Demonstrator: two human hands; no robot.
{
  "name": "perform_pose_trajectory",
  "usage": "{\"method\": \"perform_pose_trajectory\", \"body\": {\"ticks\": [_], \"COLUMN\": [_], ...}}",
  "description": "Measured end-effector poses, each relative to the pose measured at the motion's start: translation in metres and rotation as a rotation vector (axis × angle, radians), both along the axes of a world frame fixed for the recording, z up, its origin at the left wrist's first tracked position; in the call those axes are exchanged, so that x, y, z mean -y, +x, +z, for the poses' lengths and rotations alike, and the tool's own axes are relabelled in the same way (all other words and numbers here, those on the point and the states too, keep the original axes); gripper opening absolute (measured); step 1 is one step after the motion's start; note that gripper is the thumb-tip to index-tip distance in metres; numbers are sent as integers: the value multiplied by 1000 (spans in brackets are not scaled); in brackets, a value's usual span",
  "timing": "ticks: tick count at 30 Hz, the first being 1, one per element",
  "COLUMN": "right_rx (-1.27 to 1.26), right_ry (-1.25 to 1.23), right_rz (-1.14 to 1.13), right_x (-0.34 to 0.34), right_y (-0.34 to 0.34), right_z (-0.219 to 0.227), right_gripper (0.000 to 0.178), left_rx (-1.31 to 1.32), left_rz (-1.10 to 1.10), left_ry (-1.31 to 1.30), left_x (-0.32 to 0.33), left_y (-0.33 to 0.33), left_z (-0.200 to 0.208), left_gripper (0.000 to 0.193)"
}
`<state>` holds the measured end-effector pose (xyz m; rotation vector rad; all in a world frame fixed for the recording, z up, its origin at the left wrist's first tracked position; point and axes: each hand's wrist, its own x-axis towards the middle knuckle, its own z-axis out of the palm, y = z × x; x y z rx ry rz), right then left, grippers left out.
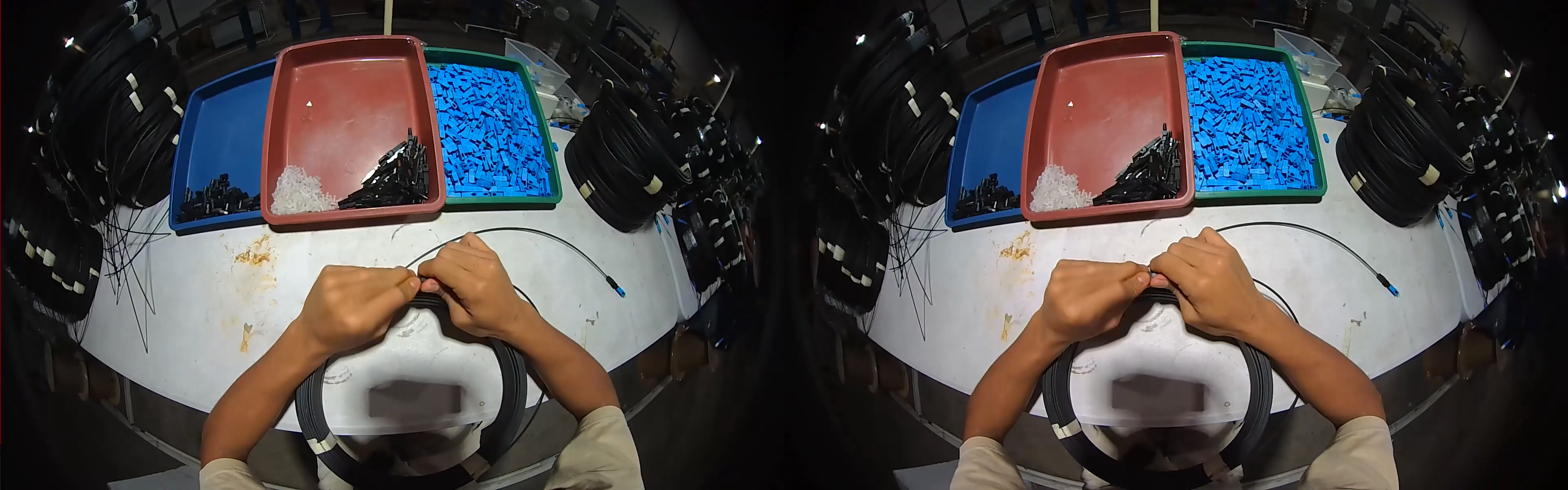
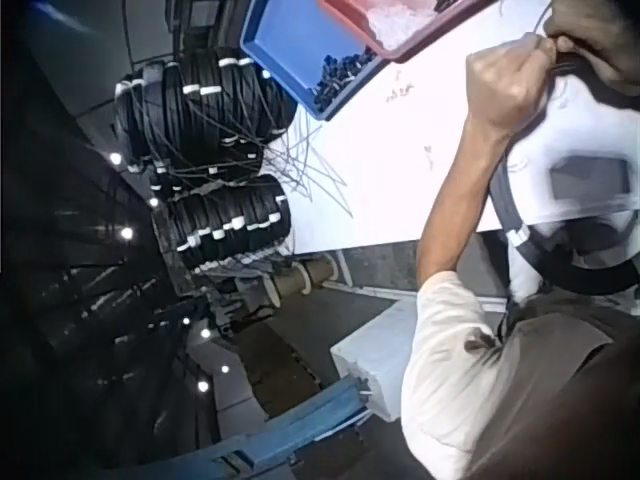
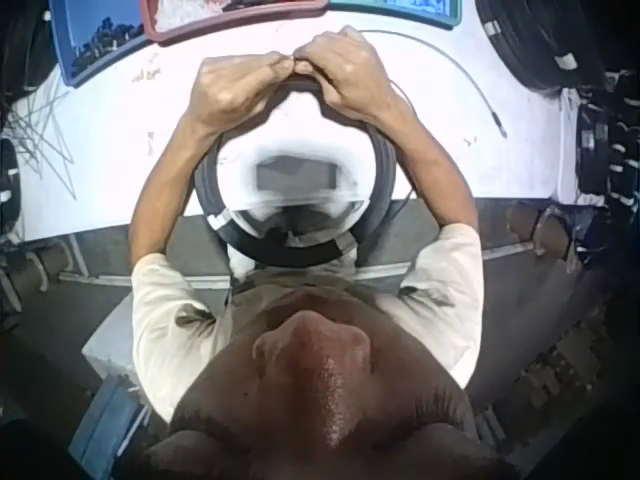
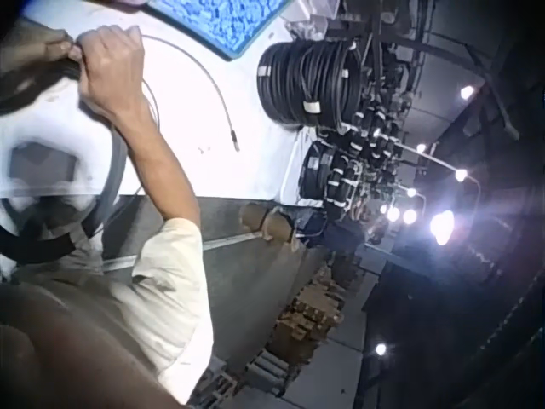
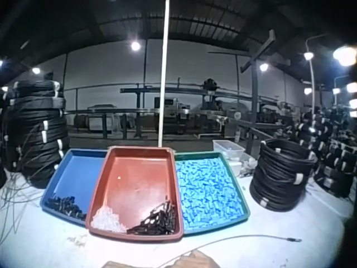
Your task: The person attaches connector components from trays onto the ends of coiled cables by hand, moves a stack of cable coils, and assembles connectors onto a new coiled cable.
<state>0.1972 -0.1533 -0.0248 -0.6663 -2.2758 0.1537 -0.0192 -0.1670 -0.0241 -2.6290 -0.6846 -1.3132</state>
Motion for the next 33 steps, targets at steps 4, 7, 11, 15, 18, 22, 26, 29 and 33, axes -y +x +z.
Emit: {"method": "perform_pose_trajectory", "body": {"ticks": [4,7,11,15,18,22,26,29,33], "right_rx": [50,63,35,-29,-79,-4,58,-7,-37], "right_ry": [208,275,162,-40,-80,177,282,113,-26], "right_rz": [-75,-61,-29,47,48,-47,-41,33,92], "right_x": [3,2,5,0,-1,2,4,5,0], "right_y": [-1,0,0,2,2,2,-1,1,4], "right_z": [2,4,4,-1,-3,2,4,6,0], "right_gripper": [13,16,15,13,12,18,23,18,16], "left_rx": [311,307,56,-128,-172,179,260,-68,-141], "left_rz": [-19,-48,-105,-70,-4,-26,-47,-44,-28], "left_ry": [-466,-531,-291,254,378,-225,-348,127,319], "left_x": [-2,-1,2,2,-1,0,1,5,3], "left_y": [3,3,-1,3,4,5,4,2,4], "left_z": [-8,-6,7,5,4,-3,-3,5,6], "left_gripper": [14,14,11,9,5,6,9,7,9]}}
